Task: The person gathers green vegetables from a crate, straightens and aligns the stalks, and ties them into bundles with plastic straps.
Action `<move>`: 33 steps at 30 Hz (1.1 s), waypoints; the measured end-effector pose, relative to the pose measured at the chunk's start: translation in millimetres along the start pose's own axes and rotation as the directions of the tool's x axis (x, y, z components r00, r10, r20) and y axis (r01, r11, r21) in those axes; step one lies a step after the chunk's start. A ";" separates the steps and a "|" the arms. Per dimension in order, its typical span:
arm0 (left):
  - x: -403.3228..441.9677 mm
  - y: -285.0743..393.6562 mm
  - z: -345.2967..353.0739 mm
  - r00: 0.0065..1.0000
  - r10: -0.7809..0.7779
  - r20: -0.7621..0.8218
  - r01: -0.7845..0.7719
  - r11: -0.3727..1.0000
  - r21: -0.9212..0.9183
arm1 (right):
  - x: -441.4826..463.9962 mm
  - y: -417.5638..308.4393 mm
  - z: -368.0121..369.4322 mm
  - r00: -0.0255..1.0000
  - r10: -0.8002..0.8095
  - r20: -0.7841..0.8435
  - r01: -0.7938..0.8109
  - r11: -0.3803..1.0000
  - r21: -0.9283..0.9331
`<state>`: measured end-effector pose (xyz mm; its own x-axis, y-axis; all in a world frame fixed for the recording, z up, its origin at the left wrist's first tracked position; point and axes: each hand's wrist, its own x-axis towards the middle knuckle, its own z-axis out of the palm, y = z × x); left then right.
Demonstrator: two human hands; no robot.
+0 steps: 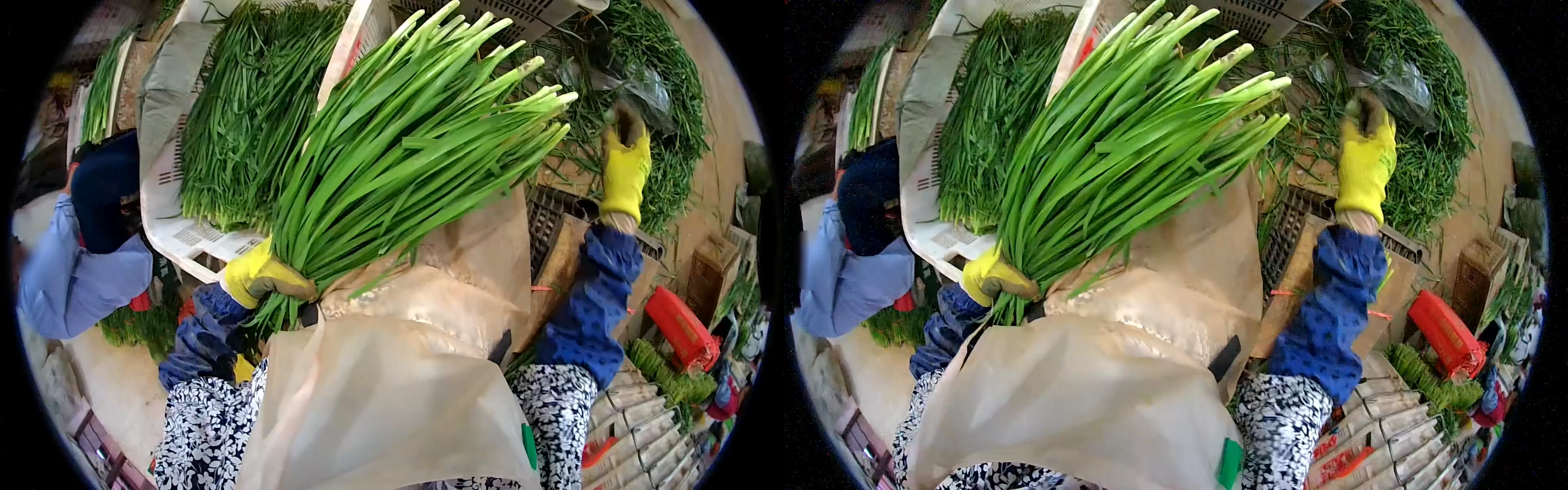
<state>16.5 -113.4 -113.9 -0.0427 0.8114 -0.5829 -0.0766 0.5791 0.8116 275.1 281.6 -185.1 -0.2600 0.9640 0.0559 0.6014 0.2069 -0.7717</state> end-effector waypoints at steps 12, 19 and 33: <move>1.6 -13.6 -5.9 0.891 -0.446 -0.087 0.406 0.867 -0.288 | -48.7 -37.5 23.5 0.807 -0.288 0.515 -0.098 0.795 0.598; -5.9 -62.3 -33.6 0.995 -0.084 0.053 0.074 0.982 0.172 | -75.2 -33.5 19.6 0.748 -0.210 0.630 -0.333 0.702 0.629; -4.0 -57.4 -36.6 0.965 0.185 0.185 -0.243 0.896 0.372 | -57.6 -36.5 11.0 0.824 -0.249 0.509 -0.131 0.790 0.599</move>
<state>-15.3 -152.8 -159.6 0.1285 0.9052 -0.4052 0.3120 0.3509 0.8829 259.8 216.7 -167.0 -0.7486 0.6576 -0.0844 0.0572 -0.0628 -0.9964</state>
